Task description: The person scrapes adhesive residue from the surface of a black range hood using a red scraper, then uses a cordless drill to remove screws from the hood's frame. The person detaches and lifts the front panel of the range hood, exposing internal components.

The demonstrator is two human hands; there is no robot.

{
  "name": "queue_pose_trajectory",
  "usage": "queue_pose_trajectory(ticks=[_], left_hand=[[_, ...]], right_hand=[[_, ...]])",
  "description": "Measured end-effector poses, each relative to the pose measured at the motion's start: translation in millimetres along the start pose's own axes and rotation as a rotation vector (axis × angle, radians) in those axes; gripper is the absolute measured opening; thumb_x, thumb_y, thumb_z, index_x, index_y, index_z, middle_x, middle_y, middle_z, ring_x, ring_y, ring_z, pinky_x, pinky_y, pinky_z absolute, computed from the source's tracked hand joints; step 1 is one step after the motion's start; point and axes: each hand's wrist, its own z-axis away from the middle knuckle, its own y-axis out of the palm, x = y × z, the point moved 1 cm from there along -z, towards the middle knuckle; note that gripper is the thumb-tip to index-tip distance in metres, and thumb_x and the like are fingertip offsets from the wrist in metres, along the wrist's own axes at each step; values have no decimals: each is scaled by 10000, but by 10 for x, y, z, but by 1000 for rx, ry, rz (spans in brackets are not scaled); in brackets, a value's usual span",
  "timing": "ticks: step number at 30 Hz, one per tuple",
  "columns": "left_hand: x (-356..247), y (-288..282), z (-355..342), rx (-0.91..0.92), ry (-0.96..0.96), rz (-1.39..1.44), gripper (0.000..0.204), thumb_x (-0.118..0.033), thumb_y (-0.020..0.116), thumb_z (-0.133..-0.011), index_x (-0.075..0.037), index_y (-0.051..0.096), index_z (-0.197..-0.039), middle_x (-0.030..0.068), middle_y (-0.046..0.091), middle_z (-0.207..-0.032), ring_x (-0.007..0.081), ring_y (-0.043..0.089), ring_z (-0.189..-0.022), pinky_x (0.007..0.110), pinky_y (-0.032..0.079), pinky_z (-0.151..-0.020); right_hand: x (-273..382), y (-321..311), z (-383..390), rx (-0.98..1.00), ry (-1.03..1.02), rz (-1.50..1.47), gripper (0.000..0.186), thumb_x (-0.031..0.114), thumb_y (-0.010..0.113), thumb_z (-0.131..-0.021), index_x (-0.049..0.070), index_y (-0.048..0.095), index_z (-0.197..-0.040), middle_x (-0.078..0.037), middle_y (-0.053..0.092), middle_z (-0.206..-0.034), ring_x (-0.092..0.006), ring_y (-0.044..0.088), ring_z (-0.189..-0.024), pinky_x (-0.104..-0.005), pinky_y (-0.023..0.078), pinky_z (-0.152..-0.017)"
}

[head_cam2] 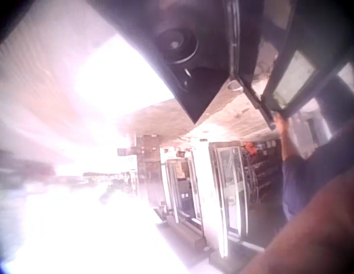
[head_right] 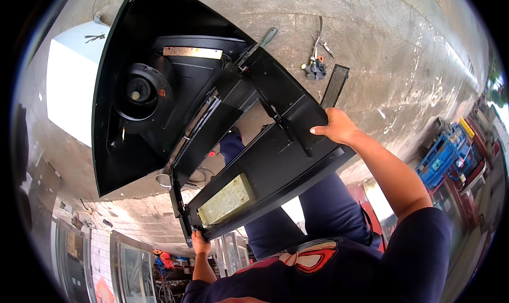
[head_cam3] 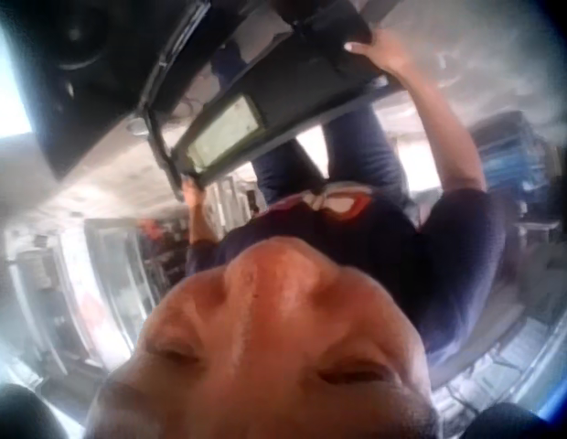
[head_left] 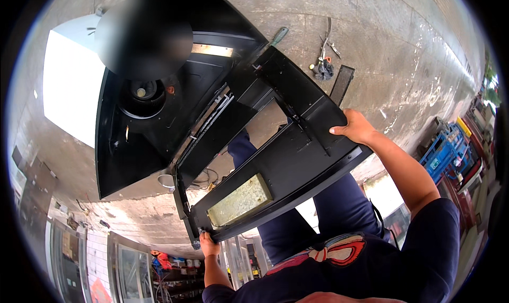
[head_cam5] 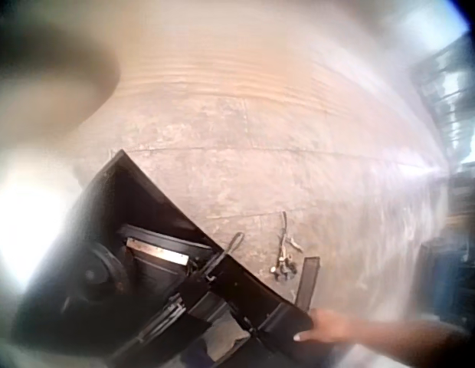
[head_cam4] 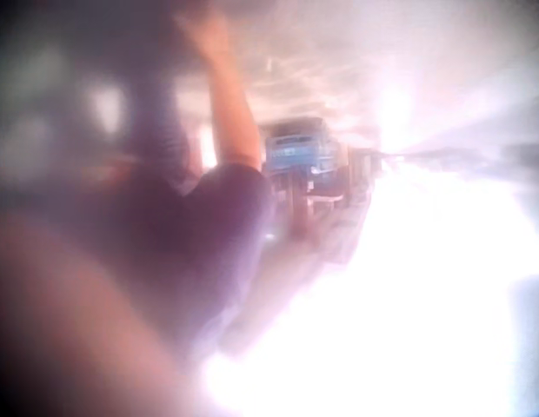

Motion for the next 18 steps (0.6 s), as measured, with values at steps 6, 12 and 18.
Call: queue_pose_trajectory(ticks=[6,12,18], left_hand=[[-58,-128,61,-2,-24,-18,329,28,626,-572,-11,491,-870,206,515,-976,427,486,-968,481,436,-864],[9,-227,-2,-56,59,-1,332,56,607,-559,-7,506,-869,201,523,-949,428,492,-951,479,441,-843],[159,-40,-35,-95,88,66,363,58,617,-536,-22,520,-876,197,540,-944,416,505,-939,474,443,-840]], right_hand=[[-119,-47,-74,26,-4,-72,479,284,800,-711,-68,603,-968,-248,630,-965,-368,618,-972,-397,473,-834],[-137,-33,-41,-18,86,-122,438,240,807,-712,-75,630,-959,-207,674,-894,-284,670,-823,-367,504,-759],[-132,67,-21,-14,76,-128,427,204,800,-732,-100,633,-980,-192,682,-860,-236,670,-802,-344,517,-724]])
